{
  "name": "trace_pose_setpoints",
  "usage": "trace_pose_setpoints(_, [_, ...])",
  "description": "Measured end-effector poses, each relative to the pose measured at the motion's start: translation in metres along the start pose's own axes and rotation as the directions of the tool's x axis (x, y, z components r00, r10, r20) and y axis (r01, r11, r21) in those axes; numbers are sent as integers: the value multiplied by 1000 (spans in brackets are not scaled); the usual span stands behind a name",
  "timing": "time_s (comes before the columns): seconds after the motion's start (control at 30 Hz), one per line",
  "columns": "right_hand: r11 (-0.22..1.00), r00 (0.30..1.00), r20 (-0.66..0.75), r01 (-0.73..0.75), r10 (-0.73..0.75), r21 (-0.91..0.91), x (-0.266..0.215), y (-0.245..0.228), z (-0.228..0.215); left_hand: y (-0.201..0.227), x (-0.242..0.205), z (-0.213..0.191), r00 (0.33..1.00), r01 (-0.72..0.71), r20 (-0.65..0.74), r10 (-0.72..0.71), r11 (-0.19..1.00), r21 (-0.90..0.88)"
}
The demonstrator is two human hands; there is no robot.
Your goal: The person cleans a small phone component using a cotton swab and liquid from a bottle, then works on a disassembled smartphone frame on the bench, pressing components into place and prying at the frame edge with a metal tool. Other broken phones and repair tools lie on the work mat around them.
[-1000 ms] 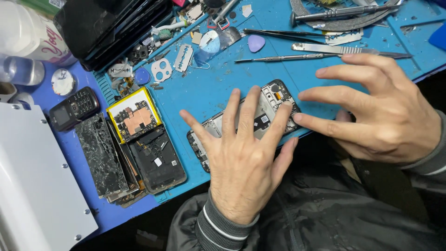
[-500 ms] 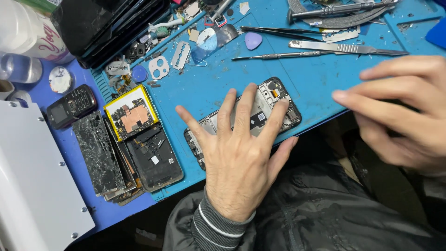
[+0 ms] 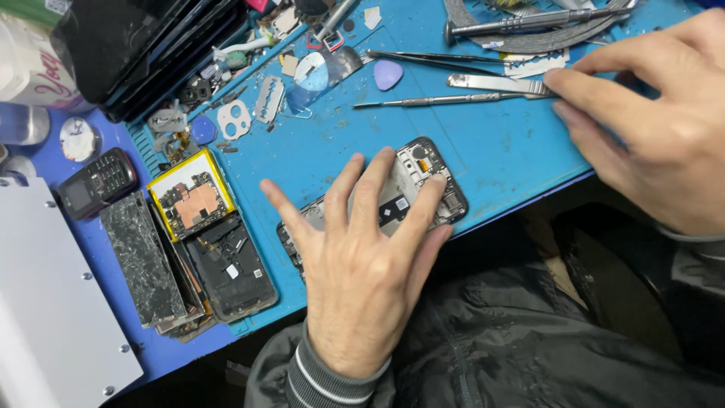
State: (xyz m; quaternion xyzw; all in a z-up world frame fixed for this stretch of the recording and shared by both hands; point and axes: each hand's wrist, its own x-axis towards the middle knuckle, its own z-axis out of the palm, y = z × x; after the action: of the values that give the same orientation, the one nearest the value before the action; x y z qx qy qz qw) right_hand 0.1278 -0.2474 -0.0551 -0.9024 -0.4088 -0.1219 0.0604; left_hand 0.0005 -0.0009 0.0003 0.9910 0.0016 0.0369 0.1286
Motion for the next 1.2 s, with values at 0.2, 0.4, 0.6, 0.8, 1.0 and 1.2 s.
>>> trace_pose_setpoints(0.2, [990, 996, 49, 86, -81, -115, 13, 0, -5, 3, 2, 0, 998, 41, 40, -41, 999, -1])
trace_pose_setpoints(0.4, [999, 999, -18, 31, -31, -24, 5, 11, 14, 6, 8, -4, 995, 65, 75, -64, 998, -8])
trace_pose_setpoints(0.6, [914, 998, 53, -60, 42, 402, -30, 38, 53, 7, 11, -4, 993, 82, 86, -79, 996, -33])
trace_pose_setpoints(0.8, [-265, 12, 971, -961, 240, 78, -114, 140, 172, 7, 9, -1, 992, 88, 93, -85, 996, -27])
trace_pose_setpoints(1.0, [303, 796, 500, -596, 341, 744, -57, -4, 20, 5, 6, 2, 994, 89, 70, -86, 995, -36])
trace_pose_setpoints(1.2, [312, 800, 400, -559, 448, 769, -20, -54, -4, 4, 4, 6, 992, 94, 82, -93, 995, -12])
